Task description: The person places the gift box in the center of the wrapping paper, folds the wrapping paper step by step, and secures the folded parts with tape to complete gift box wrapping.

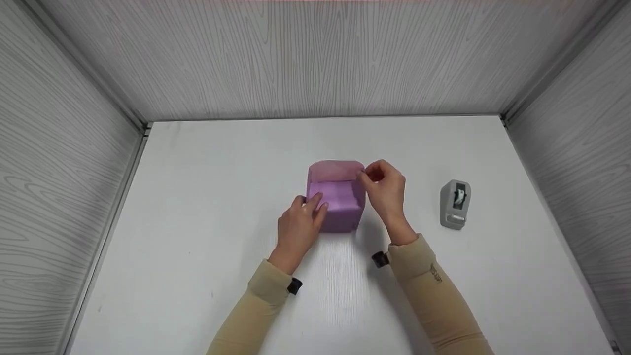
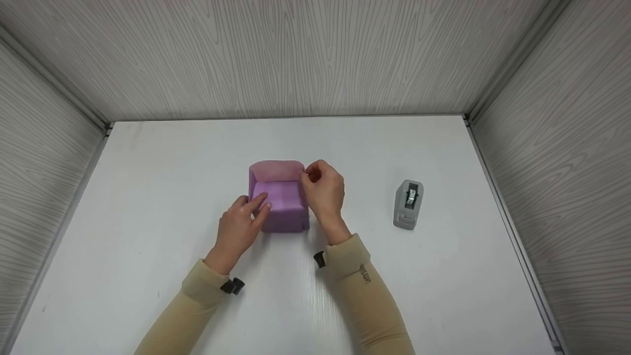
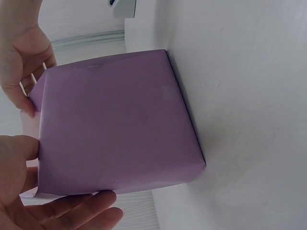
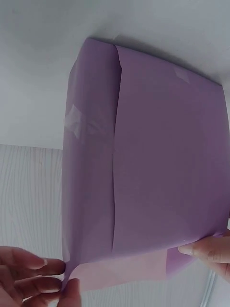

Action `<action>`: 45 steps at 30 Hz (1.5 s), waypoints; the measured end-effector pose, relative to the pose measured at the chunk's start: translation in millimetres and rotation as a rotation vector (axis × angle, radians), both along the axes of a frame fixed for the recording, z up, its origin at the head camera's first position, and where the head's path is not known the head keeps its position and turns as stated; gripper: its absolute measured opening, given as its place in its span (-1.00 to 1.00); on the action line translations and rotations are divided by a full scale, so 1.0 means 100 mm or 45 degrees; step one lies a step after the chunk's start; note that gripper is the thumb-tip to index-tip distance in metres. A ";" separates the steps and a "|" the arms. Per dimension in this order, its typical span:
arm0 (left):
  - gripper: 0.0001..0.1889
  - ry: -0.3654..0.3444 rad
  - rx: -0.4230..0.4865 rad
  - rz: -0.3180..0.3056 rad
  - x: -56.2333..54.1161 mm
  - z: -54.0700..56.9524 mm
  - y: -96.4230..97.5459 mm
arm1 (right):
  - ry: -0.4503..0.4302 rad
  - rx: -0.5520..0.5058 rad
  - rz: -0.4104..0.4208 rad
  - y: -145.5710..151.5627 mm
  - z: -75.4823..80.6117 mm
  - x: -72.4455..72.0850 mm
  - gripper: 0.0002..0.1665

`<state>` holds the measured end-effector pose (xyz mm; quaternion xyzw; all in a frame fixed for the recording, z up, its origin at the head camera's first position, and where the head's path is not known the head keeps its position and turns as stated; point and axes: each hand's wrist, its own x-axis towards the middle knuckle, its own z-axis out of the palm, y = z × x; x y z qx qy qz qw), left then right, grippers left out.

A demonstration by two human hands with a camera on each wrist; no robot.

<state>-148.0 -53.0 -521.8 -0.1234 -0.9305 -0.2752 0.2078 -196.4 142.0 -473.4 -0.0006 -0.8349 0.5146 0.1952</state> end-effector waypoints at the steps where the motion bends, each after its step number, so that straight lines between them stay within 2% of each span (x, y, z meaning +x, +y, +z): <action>1: -0.65 0.008 0.001 0.000 0.00 0.00 0.00 | -0.005 -0.012 0.020 0.01 0.00 0.02 -0.83; 7: -0.66 0.046 0.010 0.004 0.00 -0.02 0.01 | -0.060 -0.053 0.116 0.09 -0.08 0.17 -0.80; 13: -0.66 0.052 0.003 0.011 0.00 -0.02 0.01 | -0.133 -0.030 0.142 0.11 -0.20 0.31 -0.79; 18: -0.66 0.043 0.007 0.006 0.01 -0.02 0.01 | -0.180 -0.020 0.122 0.10 -0.25 0.35 -0.82; 29: -0.66 0.031 -0.002 -0.001 0.00 -0.01 0.00 | -0.121 -0.125 -0.012 0.05 -0.28 0.33 -0.96; 35: -0.66 0.002 -0.010 0.003 -0.01 -0.01 0.00 | -0.092 -0.208 -0.018 0.04 -0.25 0.24 -0.95; 45: -0.65 -0.006 -0.018 0.003 -0.01 0.01 0.00 | -0.090 -0.248 -0.040 0.02 -0.14 0.08 -0.94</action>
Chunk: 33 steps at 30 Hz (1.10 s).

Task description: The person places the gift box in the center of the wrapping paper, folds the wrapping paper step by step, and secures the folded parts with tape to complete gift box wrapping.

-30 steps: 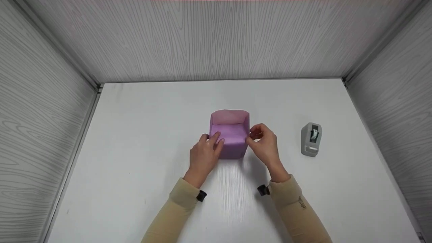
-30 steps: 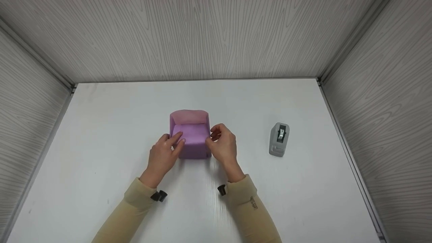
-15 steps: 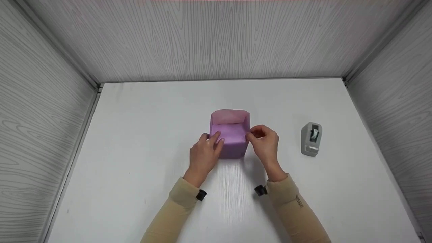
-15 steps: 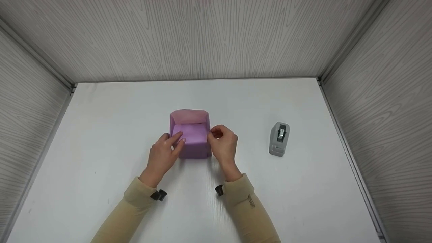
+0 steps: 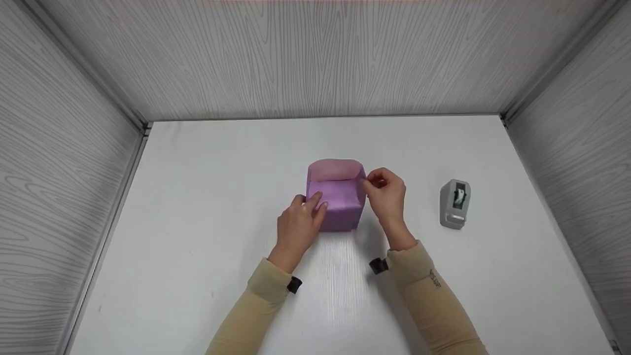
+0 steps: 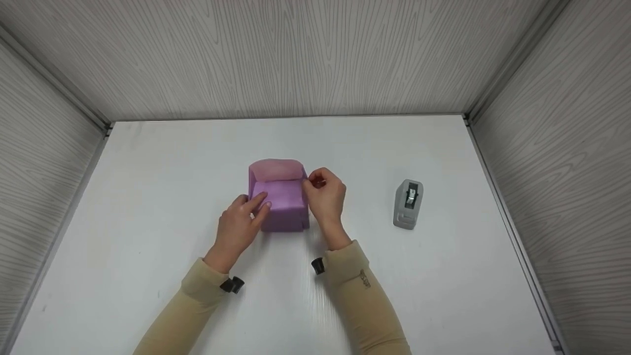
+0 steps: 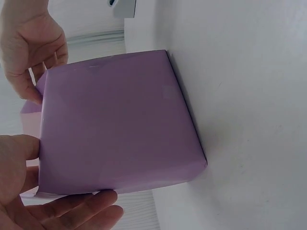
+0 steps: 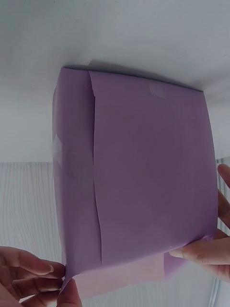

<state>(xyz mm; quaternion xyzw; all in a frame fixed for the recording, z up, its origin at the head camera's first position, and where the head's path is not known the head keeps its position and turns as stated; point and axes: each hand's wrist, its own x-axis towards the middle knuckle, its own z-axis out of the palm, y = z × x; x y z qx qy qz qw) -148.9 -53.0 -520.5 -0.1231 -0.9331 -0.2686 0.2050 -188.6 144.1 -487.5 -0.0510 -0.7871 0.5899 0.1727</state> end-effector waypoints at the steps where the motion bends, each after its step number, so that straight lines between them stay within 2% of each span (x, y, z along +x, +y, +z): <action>1: -0.65 0.002 -0.001 -0.001 0.00 0.00 0.00 | 0.003 -0.008 0.001 0.00 0.00 -0.01 -0.94; 11: -0.66 0.027 0.001 -0.004 0.00 -0.02 0.01 | 0.053 -0.146 0.029 -0.02 0.00 -0.08 -0.93; 18: -0.67 0.051 0.006 -0.003 -0.01 -0.02 0.00 | 0.145 -0.113 0.028 -0.03 0.01 -0.11 -0.90; 25: -0.67 0.064 0.020 -0.002 -0.01 -0.03 0.01 | 0.149 -0.114 0.063 -0.02 0.02 -0.11 -0.85; 33: -0.67 0.057 0.023 0.002 0.00 -0.03 0.01 | 0.112 0.000 0.177 0.02 0.02 -0.02 -0.69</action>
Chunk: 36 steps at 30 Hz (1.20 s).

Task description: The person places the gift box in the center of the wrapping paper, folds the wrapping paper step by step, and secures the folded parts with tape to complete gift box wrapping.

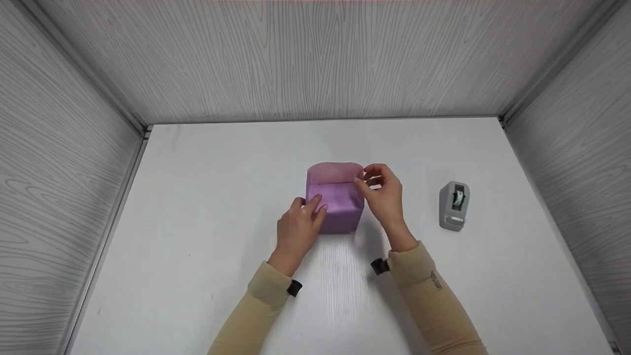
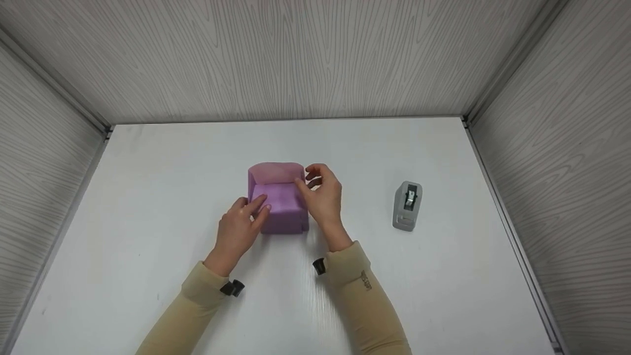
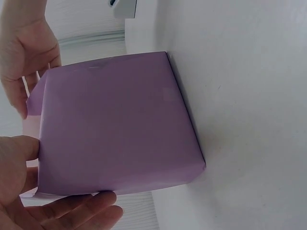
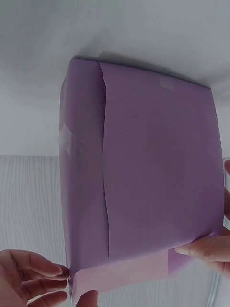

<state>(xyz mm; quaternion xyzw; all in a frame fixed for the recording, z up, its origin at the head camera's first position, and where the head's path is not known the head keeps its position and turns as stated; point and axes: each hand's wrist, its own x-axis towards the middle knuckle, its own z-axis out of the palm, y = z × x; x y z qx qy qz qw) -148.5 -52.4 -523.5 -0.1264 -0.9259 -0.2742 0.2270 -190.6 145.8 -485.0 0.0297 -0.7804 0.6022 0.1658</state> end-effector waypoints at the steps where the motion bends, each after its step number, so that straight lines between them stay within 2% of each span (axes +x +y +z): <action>1: -0.67 0.002 0.000 -0.001 0.00 0.00 0.00 | -0.016 0.025 -0.001 0.01 -0.01 0.02 -0.69; 8: -0.67 -0.001 -0.002 0.000 0.00 -0.01 0.00 | -0.157 0.156 -0.003 0.09 -0.10 0.18 -0.76; 12: -0.67 0.001 -0.007 0.001 0.02 -0.02 0.00 | -0.169 0.181 0.000 0.10 -0.15 0.26 -0.84; 16: -0.67 0.011 0.003 -0.001 0.03 -0.03 0.00 | -0.104 0.195 -0.005 0.10 -0.19 0.30 -0.91; 25: -0.68 0.025 0.006 0.007 0.01 -0.03 0.00 | 0.131 0.189 0.019 0.04 -0.27 0.27 -0.90; 30: -0.68 0.017 0.008 0.013 0.01 -0.02 0.00 | 0.269 0.321 0.080 0.01 -0.29 0.25 -0.87; 36: -0.65 -0.034 0.000 0.017 0.01 0.00 0.00 | 0.307 0.492 0.118 0.00 -0.29 0.23 -0.92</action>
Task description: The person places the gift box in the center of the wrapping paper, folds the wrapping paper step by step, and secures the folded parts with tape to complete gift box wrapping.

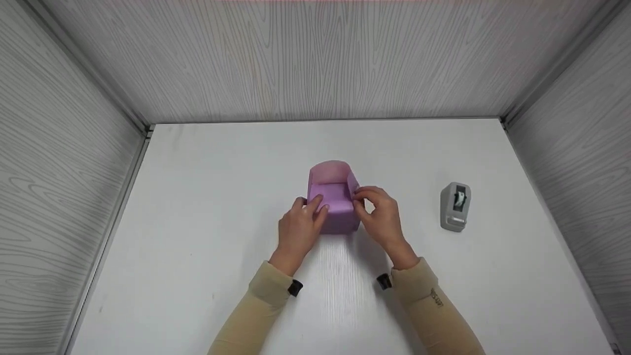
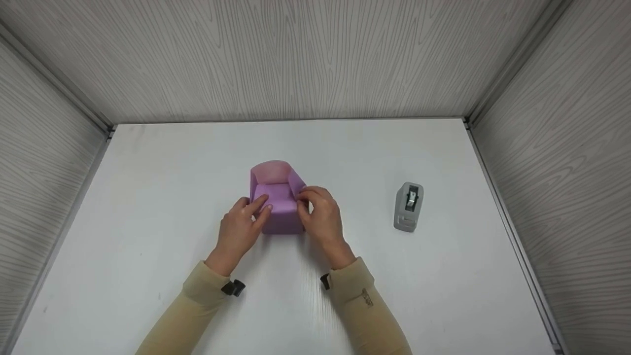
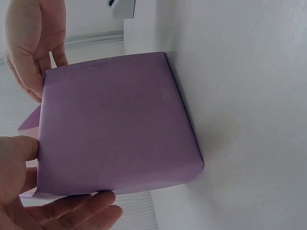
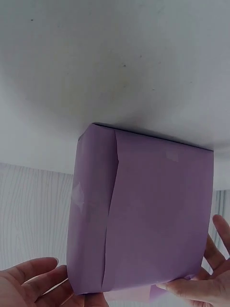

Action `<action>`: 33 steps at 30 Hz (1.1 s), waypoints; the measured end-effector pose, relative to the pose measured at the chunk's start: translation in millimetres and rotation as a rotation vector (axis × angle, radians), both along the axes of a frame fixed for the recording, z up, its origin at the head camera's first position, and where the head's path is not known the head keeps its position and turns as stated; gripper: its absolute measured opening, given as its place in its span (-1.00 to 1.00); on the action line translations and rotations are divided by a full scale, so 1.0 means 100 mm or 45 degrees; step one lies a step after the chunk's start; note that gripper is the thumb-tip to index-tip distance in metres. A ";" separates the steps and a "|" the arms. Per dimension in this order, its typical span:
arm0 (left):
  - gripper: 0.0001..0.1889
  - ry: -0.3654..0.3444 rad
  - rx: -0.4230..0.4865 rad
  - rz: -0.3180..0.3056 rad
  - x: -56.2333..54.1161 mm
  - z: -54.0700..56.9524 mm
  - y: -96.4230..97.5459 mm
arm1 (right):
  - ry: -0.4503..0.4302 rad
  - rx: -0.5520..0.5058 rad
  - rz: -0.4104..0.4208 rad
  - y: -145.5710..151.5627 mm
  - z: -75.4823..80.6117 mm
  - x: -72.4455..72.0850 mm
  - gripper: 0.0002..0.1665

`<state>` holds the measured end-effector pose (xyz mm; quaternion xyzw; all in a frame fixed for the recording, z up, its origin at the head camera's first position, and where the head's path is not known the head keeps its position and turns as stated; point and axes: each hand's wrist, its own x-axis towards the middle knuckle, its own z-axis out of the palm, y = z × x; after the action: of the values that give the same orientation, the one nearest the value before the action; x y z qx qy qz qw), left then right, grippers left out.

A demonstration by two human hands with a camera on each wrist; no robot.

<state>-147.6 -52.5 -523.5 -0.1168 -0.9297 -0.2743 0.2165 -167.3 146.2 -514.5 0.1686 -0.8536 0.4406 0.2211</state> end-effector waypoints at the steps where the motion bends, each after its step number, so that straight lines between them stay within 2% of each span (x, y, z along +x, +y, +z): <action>1: -0.65 -0.007 0.000 -0.001 0.00 0.00 0.00 | 0.012 0.028 0.006 0.00 0.00 0.00 -0.92; 6: -0.66 -0.011 -0.002 -0.004 0.00 0.01 0.00 | 0.095 0.156 0.079 0.02 -0.03 -0.01 -0.87; 12: -0.67 -0.006 -0.002 -0.023 0.00 0.01 0.00 | 0.176 0.346 0.184 0.03 -0.06 -0.02 -0.66; 18: -0.67 -0.019 -0.011 -0.019 0.00 0.01 0.00 | 0.070 0.559 0.220 0.00 0.01 -0.05 -0.50; 22: -0.67 -0.017 -0.008 -0.018 -0.01 0.01 -0.01 | 0.040 0.643 0.234 -0.03 0.05 -0.08 -0.46; 27: -0.67 -0.016 -0.003 -0.019 -0.01 0.00 0.00 | 0.042 0.627 0.260 -0.03 0.05 -0.11 -0.51; 33: -0.67 -0.013 -0.007 -0.016 0.00 0.01 0.00 | 0.108 0.377 0.319 0.11 0.05 -0.10 -0.76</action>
<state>-147.2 -52.6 -522.3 -0.1219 -0.9308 -0.2737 0.2096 -177.2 157.1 -509.3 0.3224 -0.8713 0.3269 0.1731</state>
